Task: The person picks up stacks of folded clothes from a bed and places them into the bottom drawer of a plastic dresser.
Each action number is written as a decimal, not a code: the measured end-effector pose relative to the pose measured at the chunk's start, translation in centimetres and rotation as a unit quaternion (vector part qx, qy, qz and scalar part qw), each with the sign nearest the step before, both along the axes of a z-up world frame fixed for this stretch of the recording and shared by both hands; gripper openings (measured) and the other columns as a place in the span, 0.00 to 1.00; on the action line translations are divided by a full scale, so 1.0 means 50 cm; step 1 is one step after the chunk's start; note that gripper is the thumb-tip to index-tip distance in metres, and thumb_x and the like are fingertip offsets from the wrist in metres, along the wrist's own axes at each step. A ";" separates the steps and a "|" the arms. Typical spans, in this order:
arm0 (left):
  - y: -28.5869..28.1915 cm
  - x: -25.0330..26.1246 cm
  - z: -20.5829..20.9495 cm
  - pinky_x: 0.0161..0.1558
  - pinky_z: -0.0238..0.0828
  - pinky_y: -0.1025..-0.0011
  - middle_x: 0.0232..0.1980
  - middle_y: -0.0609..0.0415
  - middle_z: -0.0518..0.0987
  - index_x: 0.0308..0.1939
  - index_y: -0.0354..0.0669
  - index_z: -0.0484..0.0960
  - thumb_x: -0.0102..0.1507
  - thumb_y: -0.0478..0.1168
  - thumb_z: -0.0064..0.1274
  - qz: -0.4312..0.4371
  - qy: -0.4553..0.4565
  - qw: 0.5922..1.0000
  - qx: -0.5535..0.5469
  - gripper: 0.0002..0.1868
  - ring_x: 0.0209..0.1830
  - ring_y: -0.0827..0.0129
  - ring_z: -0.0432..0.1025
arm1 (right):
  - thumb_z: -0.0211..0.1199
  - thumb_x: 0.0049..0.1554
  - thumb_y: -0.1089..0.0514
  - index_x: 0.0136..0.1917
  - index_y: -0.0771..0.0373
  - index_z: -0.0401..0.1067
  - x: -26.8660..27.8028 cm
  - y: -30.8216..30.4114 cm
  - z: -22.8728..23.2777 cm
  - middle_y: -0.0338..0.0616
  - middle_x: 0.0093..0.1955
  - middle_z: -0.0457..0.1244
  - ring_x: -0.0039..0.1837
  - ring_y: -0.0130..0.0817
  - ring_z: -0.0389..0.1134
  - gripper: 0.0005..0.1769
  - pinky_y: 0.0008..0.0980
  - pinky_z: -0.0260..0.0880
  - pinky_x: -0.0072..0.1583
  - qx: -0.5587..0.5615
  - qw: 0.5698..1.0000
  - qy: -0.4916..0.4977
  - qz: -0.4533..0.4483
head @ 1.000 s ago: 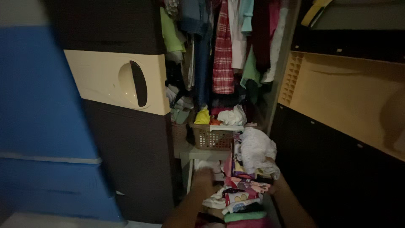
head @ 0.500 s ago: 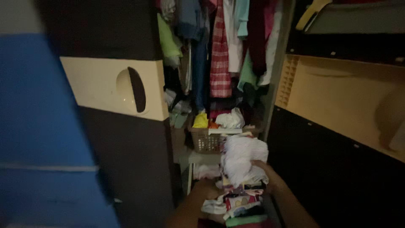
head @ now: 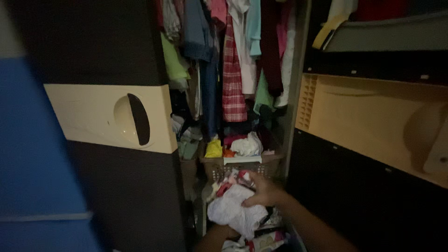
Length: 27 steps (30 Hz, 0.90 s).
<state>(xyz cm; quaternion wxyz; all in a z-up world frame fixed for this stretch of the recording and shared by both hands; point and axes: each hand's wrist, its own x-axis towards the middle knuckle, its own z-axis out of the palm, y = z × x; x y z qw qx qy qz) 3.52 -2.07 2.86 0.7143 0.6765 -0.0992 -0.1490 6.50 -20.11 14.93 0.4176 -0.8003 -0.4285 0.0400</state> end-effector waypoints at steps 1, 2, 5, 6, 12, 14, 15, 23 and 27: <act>0.003 -0.012 -0.003 0.68 0.62 0.56 0.68 0.39 0.71 0.65 0.43 0.73 0.63 0.68 0.40 -0.001 0.003 1.000 -0.012 0.38 0.68 0.47 0.66 | 0.83 0.34 0.50 0.78 0.59 0.55 0.003 0.009 0.000 0.47 0.72 0.62 0.73 0.41 0.63 0.64 0.39 0.61 0.72 0.001 1.000 -0.004 0.001; 0.004 -0.020 -0.003 0.67 0.62 0.56 0.68 0.39 0.72 0.64 0.42 0.74 0.64 0.67 0.40 0.000 0.003 1.000 -0.017 0.38 0.67 0.47 0.67 | 0.82 0.33 0.50 0.78 0.58 0.56 0.003 0.016 -0.001 0.46 0.72 0.62 0.73 0.41 0.62 0.63 0.38 0.61 0.72 -0.022 1.000 0.009 0.000; 0.012 -0.044 0.000 0.66 0.63 0.55 0.66 0.38 0.73 0.63 0.41 0.75 0.64 0.67 0.40 0.008 -0.005 1.000 -0.001 0.38 0.66 0.47 0.67 | 0.81 0.33 0.49 0.78 0.58 0.57 0.000 0.030 0.020 0.45 0.72 0.62 0.73 0.40 0.61 0.62 0.36 0.60 0.72 -0.049 0.999 0.000 0.006; 0.011 -0.054 -0.004 0.66 0.63 0.55 0.65 0.38 0.73 0.62 0.40 0.75 0.64 0.67 0.39 0.008 -0.007 1.000 0.008 0.38 0.65 0.47 0.68 | 0.81 0.34 0.49 0.77 0.59 0.57 -0.006 0.033 0.021 0.45 0.72 0.62 0.73 0.41 0.61 0.62 0.35 0.60 0.72 -0.053 0.998 -0.014 0.007; -0.013 -0.093 -0.044 0.64 0.64 0.55 0.62 0.37 0.75 0.59 0.38 0.78 0.65 0.67 0.39 -0.011 -0.032 0.986 0.161 0.38 0.63 0.46 0.69 | 0.82 0.33 0.49 0.70 0.62 0.65 -0.051 0.041 -0.006 0.54 0.64 0.66 0.67 0.48 0.67 0.54 0.40 0.67 0.67 -0.053 0.976 -0.206 -0.037; -0.021 -0.115 -0.072 0.64 0.65 0.54 0.61 0.36 0.76 0.57 0.37 0.78 0.65 0.67 0.38 -0.016 -0.043 0.960 0.277 0.38 0.62 0.46 0.70 | 0.84 0.33 0.48 0.72 0.63 0.60 -0.072 0.043 -0.017 0.56 0.65 0.64 0.67 0.51 0.66 0.58 0.42 0.66 0.65 -0.066 0.973 -0.212 -0.063; -0.018 -0.123 -0.083 0.63 0.65 0.54 0.60 0.36 0.76 0.57 0.36 0.79 0.65 0.67 0.38 -0.016 -0.050 0.934 0.353 0.38 0.61 0.46 0.70 | 0.85 0.34 0.47 0.74 0.63 0.55 -0.086 0.048 -0.022 0.59 0.66 0.62 0.67 0.53 0.65 0.63 0.44 0.66 0.63 -0.074 0.968 -0.222 -0.093; -0.041 -0.156 -0.112 0.61 0.67 0.53 0.56 0.34 0.79 0.52 0.33 0.82 0.66 0.67 0.37 -0.028 -0.094 0.786 0.611 0.39 0.58 0.45 0.73 | 0.84 0.33 0.53 0.75 0.60 0.58 -0.193 0.058 -0.070 0.61 0.64 0.62 0.66 0.60 0.63 0.61 0.48 0.67 0.61 -0.052 0.947 -0.302 -0.097; -0.047 -0.199 -0.074 0.60 0.68 0.53 0.54 0.33 0.81 0.50 0.31 0.84 0.66 0.66 0.36 -0.040 -0.112 0.772 0.624 0.39 0.56 0.45 0.74 | 0.82 0.36 0.53 0.76 0.50 0.57 -0.192 0.081 -0.097 0.50 0.63 0.62 0.69 0.52 0.61 0.58 0.47 0.67 0.65 -0.147 0.930 -0.301 -0.154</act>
